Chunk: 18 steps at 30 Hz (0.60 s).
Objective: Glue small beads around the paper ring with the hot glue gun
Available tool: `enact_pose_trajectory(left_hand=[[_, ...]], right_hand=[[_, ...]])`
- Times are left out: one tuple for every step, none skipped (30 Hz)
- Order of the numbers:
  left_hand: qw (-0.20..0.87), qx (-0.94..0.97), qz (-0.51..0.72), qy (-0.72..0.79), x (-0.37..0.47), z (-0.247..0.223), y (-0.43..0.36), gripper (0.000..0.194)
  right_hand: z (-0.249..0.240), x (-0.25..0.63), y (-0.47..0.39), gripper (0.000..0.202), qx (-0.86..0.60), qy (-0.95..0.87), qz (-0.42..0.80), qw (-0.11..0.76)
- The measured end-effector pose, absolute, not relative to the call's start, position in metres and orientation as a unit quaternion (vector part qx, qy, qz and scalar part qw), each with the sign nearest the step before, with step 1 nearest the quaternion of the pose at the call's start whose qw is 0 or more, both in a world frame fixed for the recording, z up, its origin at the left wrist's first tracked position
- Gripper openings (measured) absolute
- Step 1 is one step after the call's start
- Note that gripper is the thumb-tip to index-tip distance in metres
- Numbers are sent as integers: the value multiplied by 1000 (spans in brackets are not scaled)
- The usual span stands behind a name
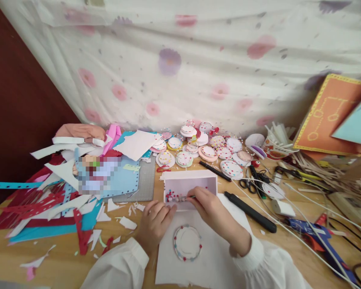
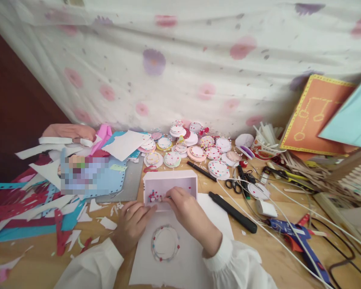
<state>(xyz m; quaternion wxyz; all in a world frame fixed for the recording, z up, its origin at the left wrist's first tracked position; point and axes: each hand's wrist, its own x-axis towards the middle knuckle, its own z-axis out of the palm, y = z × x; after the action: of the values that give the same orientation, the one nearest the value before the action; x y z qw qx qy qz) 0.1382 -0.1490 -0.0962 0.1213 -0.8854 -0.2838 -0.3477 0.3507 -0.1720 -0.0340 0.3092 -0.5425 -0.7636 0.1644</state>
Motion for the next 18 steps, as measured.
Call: enact_pose_trajectory(left_hand=[[120,-885,-349,-285,138,-96,-149,27],[119,-883,-352,-285,139,-96,-149,26],[119,-882,-355,-287,139,-96,-149,25],[120,-880,-357,-289,140,-96,-148,23],[120,-879,-358,-292,140,-95,-148,23],[120,-878,-358,-294,141,-94,-148,22],[119,-877,-357,-298,141,-93,-147,22],[118,-877,-356,-302,142,-92,-147,23],[116,-876,-355,-306,142,-92,-147,24],[114,-875,-353,-312,142,-91,-146,26],[111,-873,-353,-317,142,-91,-145,29],[108,-872,-353,-322,142,-91,-144,32],[104,-871,-354,-326,142,-91,-143,35],[101,-870,-355,-327,142,-91,-142,37],[99,-871,-355,-326,142,-92,-141,39],[97,-872,-353,-324,141,-93,-139,40],[95,-874,-351,-322,141,-94,-138,41],[92,-877,-346,-321,140,-95,-136,42]], right_hand=[[-32,358,-176,17,-552,-769,140,291],[-30,365,-180,19,-564,-771,116,274],[-27,373,-184,21,-572,-772,96,260],[-24,381,-188,23,-579,-771,83,251],[-21,388,-191,23,-584,-769,77,248],[-19,394,-194,22,-589,-764,76,254],[-17,398,-196,20,-595,-753,80,270],[-17,401,-198,18,-603,-736,86,295],[-18,403,-199,16,-612,-713,95,329],[-20,404,-202,15,-621,-682,107,371],[-24,404,-204,15,-626,-646,125,418],[-28,403,-208,15,-626,-607,149,467],[-32,402,-212,16,-619,-569,178,511],[-37,400,-217,16,-608,-536,210,547],[-42,399,-224,17,-598,-508,240,571],[-47,398,-231,18,-592,-487,265,584],[-50,398,-239,19,-592,-473,283,588],[-54,398,-248,21,-599,-462,293,585]])
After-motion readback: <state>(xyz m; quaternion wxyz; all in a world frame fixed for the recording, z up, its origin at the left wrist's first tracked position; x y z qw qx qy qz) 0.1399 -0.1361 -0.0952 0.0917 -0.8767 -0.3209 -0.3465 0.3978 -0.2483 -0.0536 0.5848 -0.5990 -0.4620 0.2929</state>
